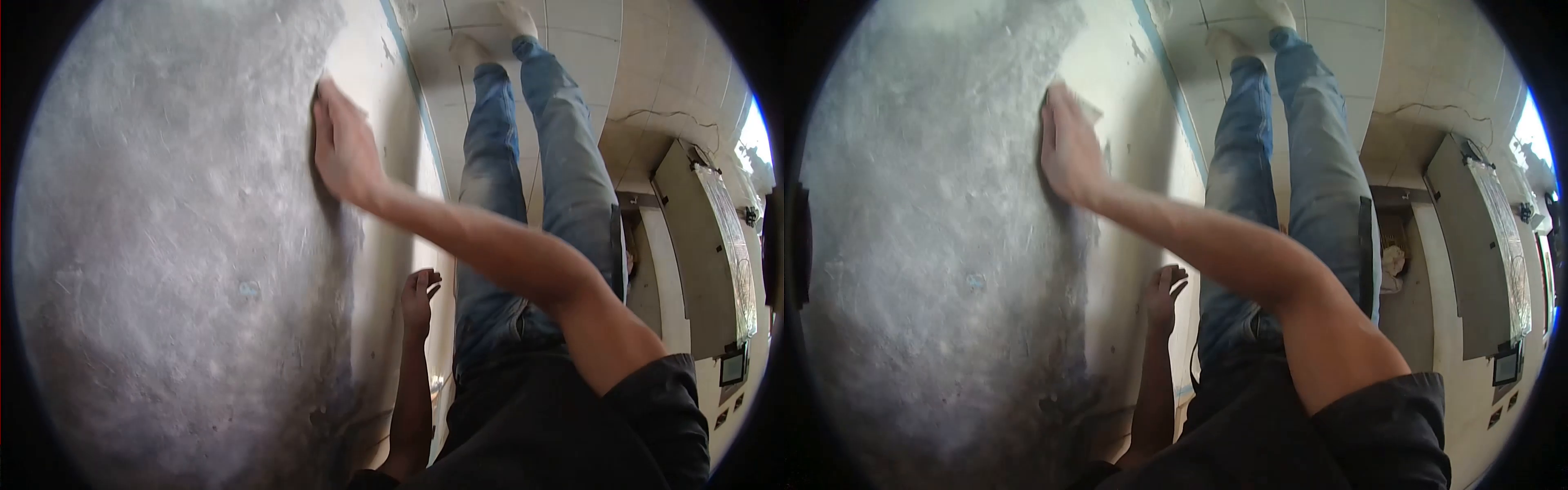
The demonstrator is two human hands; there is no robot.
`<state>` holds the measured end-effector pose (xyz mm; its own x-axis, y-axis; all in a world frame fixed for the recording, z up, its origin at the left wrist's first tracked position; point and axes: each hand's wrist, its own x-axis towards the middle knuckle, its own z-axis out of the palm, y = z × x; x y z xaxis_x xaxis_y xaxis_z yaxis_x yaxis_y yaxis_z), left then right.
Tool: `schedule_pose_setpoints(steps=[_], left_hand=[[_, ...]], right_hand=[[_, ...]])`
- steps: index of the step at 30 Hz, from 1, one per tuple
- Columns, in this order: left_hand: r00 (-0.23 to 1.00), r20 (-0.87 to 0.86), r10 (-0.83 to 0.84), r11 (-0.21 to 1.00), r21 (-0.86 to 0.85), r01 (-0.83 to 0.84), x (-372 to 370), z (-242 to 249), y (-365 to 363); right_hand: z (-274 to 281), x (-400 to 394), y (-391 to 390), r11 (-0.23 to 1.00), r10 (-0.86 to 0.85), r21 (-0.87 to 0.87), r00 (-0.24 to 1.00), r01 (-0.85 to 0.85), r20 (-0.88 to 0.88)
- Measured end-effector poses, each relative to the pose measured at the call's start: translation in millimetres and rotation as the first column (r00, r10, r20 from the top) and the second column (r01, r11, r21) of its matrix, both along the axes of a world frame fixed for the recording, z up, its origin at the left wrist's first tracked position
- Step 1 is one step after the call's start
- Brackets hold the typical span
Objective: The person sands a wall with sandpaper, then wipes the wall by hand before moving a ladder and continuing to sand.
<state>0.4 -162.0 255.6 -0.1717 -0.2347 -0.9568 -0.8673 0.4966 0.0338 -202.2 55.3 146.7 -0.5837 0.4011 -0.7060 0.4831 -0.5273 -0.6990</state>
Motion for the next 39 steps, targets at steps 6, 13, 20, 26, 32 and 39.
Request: schedule_pose_setpoints(steps=[6,13,20,26,32,39], left_hand=[[0.992,-0.054,-0.116,0.987,0.105,0.121,22,-6,-33],[1.000,0.007,-0.013,1.000,-0.022,0.013,-11,0,6],[0.999,-0.032,-0.036,0.999,0.002,0.036,-3,-2,8],[1.000,-0.020,0.020,1.000,-0.007,-0.020,-8,-4,0],[0.999,-0.045,-0.018,1.000,0.021,0.019,-6,-7,6],[1.000,0.002,0.024,1.000,-0.016,-0.024,-14,-6,9]], right_hand=[[56,50,-34,0.997,0.017,0.075,0.984,-0.004,-0.178],[4,-3,9,0.984,0.074,-0.161,0.997,-0.072,0.009],[53,23,-22,0.998,-0.021,-0.062,0.994,0.014,-0.106],[16,-12,5,0.995,-0.041,-0.095,0.997,0.035,-0.067],[66,22,-14,0.986,0.065,-0.133,0.972,-0.096,-0.226],[-7,-16,5,0.985,0.021,-0.167,0.992,-0.043,-0.128]])
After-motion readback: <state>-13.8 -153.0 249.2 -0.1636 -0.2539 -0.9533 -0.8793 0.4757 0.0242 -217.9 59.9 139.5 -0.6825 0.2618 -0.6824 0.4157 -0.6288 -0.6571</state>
